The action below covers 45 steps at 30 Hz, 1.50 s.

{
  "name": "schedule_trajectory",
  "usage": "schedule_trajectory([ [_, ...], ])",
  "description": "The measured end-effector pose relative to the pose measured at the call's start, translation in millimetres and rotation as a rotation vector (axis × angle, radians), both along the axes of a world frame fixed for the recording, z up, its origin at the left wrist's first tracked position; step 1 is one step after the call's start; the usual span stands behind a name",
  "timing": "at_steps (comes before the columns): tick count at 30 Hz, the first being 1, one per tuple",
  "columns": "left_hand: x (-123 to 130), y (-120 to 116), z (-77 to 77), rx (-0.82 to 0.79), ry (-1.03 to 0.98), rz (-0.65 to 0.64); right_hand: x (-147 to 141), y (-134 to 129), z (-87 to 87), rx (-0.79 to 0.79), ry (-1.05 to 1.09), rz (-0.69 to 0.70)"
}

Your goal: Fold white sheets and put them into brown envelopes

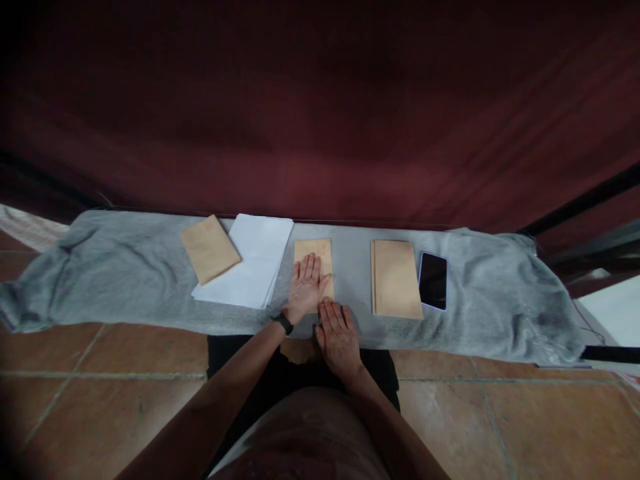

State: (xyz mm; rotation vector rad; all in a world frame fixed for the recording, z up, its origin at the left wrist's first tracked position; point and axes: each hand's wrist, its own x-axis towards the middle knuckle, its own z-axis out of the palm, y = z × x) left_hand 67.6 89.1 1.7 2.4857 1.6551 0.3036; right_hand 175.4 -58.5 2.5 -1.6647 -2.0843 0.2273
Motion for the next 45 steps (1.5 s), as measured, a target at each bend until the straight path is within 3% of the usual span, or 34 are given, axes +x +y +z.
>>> schedule_trajectory([
  [8, -19, -10, 2.9, -0.012, -0.024, 0.070, 0, 1, -3.1, -0.007, 0.016, -0.024],
  [13, -29, -32, 5.3, -0.030, -0.053, 0.059, 4, 15, -1.7, -0.029, 0.024, -0.014],
  [19, -34, -56, 6.7, 0.007, 0.011, -0.053, 4, 58, -2.5, -0.051, -0.013, 0.003],
  [25, -33, -56, 6.4, 0.021, 0.056, -0.061, -5, 114, -4.1, -0.121, -0.053, -0.044],
  [29, -32, -56, 6.0, 0.011, 0.037, -0.052, -7, 136, -7.5, -0.131, -0.069, -0.089],
  [35, -30, -56, 6.3, 0.007, -0.014, -0.029, -8, 142, -15.1, -0.080, -0.048, -0.188],
  [45, -29, -56, 2.4, -0.001, -0.052, -0.014, 4, 125, -17.6, -0.065, -0.035, -0.243],
])
